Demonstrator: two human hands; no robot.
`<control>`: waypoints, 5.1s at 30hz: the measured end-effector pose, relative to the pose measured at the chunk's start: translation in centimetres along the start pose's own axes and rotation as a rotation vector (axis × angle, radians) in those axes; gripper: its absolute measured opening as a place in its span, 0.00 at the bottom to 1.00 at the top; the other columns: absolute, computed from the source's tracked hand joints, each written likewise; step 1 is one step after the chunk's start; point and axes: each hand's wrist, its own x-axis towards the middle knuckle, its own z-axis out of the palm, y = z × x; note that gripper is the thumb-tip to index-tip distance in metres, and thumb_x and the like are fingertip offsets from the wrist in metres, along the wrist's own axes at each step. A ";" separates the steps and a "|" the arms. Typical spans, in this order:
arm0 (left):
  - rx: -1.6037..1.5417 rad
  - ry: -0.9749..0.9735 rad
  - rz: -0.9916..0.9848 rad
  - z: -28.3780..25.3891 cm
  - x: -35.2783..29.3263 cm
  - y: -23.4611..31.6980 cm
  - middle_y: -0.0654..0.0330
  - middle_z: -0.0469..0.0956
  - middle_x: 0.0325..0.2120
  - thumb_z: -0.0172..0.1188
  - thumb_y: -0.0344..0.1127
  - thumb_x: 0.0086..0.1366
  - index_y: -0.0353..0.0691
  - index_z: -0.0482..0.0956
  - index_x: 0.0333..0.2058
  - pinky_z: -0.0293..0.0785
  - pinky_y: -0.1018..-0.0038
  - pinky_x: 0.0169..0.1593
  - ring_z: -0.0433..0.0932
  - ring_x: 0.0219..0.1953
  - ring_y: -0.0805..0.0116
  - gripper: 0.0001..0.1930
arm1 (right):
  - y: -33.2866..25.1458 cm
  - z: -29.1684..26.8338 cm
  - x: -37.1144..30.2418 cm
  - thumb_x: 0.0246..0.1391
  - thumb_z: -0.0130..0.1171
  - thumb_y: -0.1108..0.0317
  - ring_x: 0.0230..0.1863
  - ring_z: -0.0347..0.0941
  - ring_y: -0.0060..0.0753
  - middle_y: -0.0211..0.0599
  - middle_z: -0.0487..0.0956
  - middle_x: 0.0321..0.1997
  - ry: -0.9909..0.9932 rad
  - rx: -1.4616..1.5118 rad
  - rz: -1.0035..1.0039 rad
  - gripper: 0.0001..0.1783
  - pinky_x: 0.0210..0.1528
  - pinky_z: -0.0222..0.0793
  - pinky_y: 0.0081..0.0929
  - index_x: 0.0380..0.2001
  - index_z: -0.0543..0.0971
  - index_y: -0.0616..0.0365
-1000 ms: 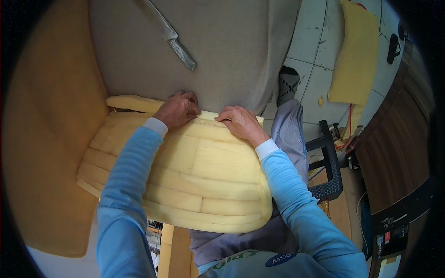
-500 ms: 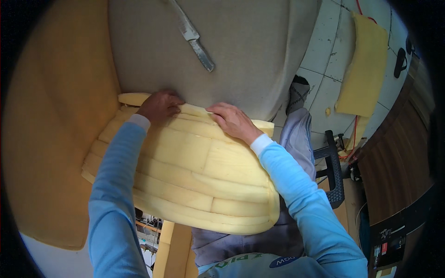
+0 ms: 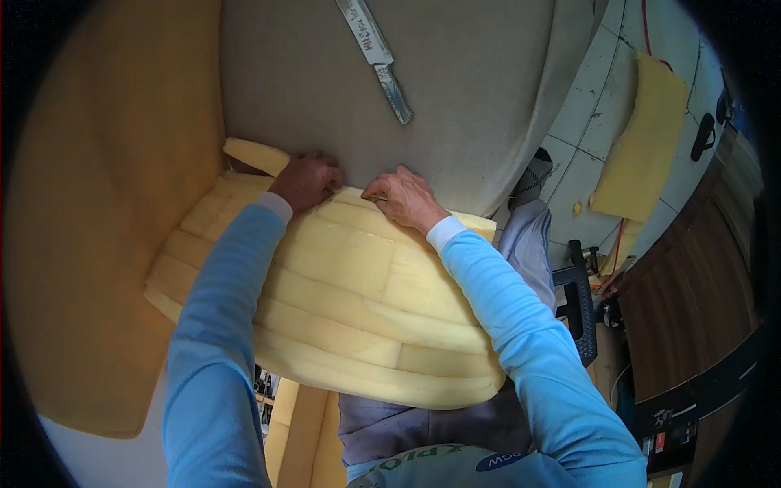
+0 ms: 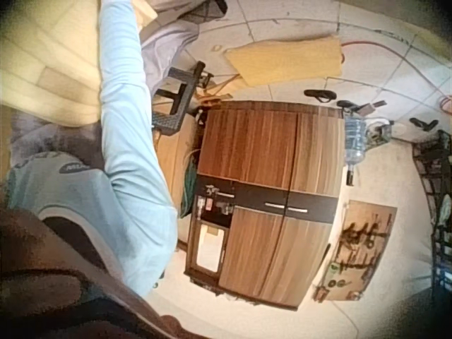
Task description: Cutting foam with a knife, applying adhesive, and fitting foam sections onto a sofa frame.
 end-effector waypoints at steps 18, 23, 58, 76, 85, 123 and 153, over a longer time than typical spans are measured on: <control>-0.224 -0.057 0.184 -1.4 -1.1 -1.0 0.63 0.81 0.36 0.63 0.34 0.58 0.47 0.85 0.32 0.73 0.63 0.52 0.76 0.45 0.58 0.04 | -0.7 -0.7 -0.3 0.53 0.54 0.67 0.51 0.75 0.49 0.44 0.81 0.45 -0.049 0.305 0.001 0.15 0.54 0.69 0.43 0.40 0.85 0.58; -0.198 -0.145 0.161 -1.8 -0.7 -0.4 0.66 0.80 0.41 0.62 0.36 0.60 0.49 0.85 0.35 0.68 0.60 0.56 0.73 0.49 0.59 0.06 | -2.7 1.2 1.5 0.56 0.58 0.63 0.50 0.75 0.53 0.47 0.81 0.43 0.066 0.364 0.045 0.13 0.55 0.68 0.45 0.39 0.85 0.59; 0.093 0.032 -0.086 -2.8 -1.9 -7.8 0.61 0.78 0.42 0.71 0.40 0.51 0.48 0.79 0.37 0.74 0.56 0.50 0.76 0.50 0.55 0.15 | -5.5 5.8 8.3 0.48 0.66 0.68 0.44 0.78 0.54 0.47 0.81 0.40 0.310 0.102 -0.008 0.12 0.47 0.73 0.46 0.38 0.83 0.58; 0.107 0.003 -0.167 -2.0 -2.0 -7.3 0.60 0.79 0.42 0.72 0.37 0.48 0.48 0.80 0.36 0.78 0.57 0.48 0.78 0.48 0.53 0.15 | -6.4 5.0 8.9 0.50 0.62 0.68 0.45 0.79 0.54 0.48 0.83 0.37 0.173 -0.068 -0.012 0.07 0.49 0.75 0.46 0.34 0.85 0.54; 0.024 -0.053 -0.091 -1.9 -2.7 -8.2 0.53 0.77 0.41 0.70 0.32 0.48 0.42 0.80 0.34 0.76 0.57 0.50 0.76 0.48 0.49 0.13 | -2.6 1.3 6.2 0.61 0.59 0.62 0.54 0.77 0.53 0.51 0.81 0.52 -0.171 0.465 0.010 0.21 0.58 0.71 0.41 0.56 0.79 0.56; 0.025 -0.149 0.122 -4.2 -5.0 -11.5 0.56 0.77 0.40 0.66 0.27 0.52 0.46 0.77 0.37 0.76 0.57 0.48 0.77 0.46 0.51 0.13 | -8.4 6.5 11.4 0.54 0.57 0.66 0.50 0.78 0.52 0.43 0.85 0.41 0.028 0.132 0.015 0.14 0.53 0.73 0.44 0.40 0.88 0.40; 0.829 0.011 -0.170 -9.2 -9.4 -12.7 0.55 0.78 0.54 0.53 0.35 0.66 0.46 0.82 0.49 0.46 0.48 0.72 0.70 0.62 0.52 0.15 | -11.5 7.5 17.7 0.55 0.57 0.72 0.51 0.76 0.58 0.56 0.82 0.44 -0.102 0.393 -0.058 0.13 0.57 0.70 0.51 0.43 0.85 0.56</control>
